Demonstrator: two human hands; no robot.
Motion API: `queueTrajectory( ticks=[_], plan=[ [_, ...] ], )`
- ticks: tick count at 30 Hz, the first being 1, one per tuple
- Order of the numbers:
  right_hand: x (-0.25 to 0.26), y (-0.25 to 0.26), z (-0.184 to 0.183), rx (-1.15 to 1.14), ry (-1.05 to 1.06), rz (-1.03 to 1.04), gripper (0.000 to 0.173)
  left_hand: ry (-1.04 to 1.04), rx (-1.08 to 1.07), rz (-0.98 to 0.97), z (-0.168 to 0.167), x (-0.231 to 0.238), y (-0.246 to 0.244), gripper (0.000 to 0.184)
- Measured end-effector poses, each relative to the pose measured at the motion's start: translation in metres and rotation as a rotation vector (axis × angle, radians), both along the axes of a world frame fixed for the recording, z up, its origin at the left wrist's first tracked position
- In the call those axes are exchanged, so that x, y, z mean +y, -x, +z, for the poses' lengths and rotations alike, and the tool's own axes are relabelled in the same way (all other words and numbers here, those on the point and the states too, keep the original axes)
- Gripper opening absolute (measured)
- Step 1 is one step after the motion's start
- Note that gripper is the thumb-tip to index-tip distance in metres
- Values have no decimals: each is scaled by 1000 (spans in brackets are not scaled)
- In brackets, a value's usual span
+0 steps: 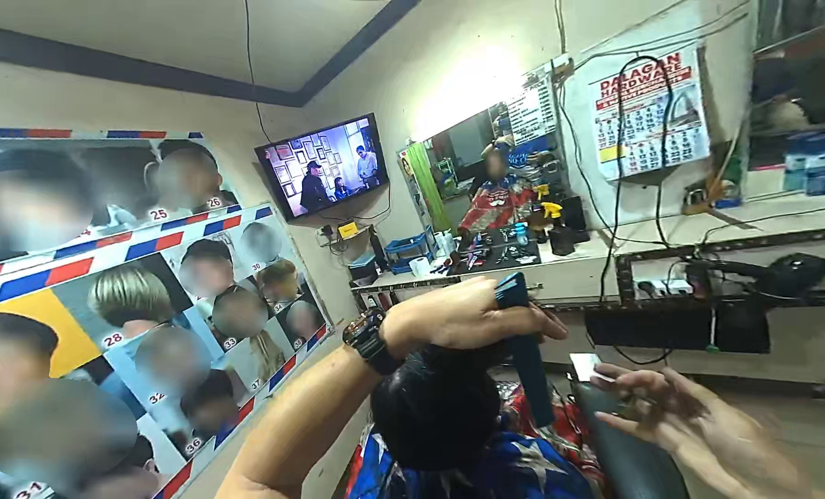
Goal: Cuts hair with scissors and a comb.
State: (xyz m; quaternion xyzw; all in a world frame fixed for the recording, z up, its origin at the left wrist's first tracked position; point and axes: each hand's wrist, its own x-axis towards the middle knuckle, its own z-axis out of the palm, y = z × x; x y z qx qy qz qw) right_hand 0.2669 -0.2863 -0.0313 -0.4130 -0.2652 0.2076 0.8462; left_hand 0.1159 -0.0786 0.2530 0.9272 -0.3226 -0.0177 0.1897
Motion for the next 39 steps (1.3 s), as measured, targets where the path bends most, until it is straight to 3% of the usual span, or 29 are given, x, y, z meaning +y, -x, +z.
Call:
queueTrajectory(
  ticks=[2,6,7,8,10,14,18,21,23,25,27,29,32,36,39],
  plan=[
    [22,44,27,-95,7,-67,49,13,-12,-26,-1,4,-1,39],
    [60,109,60,-498,-14,-228,48,61,-9,-28,0,15,1,39],
    [67,121,63,-534,-26,-301,37,79,-4,-33,1,17,4,40],
    [71,131,66,-534,-51,-367,25,97,5,-39,3,19,7,41],
    [71,139,71,-471,-95,-466,17,124,0,-70,8,25,14,44],
    [71,120,71,-367,87,-693,34,48,-4,-148,7,31,37,47],
    [96,117,75,-422,327,-645,31,-181,-117,-264,-6,25,63,44],
    [97,145,95,-434,402,-531,32,-196,-89,-391,-12,23,87,40],
    [98,146,82,-468,409,-507,27,-54,-3,-407,-3,36,101,55],
    [99,140,53,-575,376,-503,36,90,-4,-295,8,63,109,85],
    [96,152,39,-621,364,-498,37,-11,-101,-83,12,94,102,115],
    [89,169,28,-652,394,-487,37,-222,-141,91,-6,114,83,126],
    [84,194,16,-638,392,-427,37,-527,-167,119,-42,121,68,120],
    [72,221,-1,-600,278,-352,36,-592,-211,-117,-66,104,69,96],
    [60,240,-13,-654,307,-443,37,-654,-263,-254,-81,84,80,70]
  ],
)
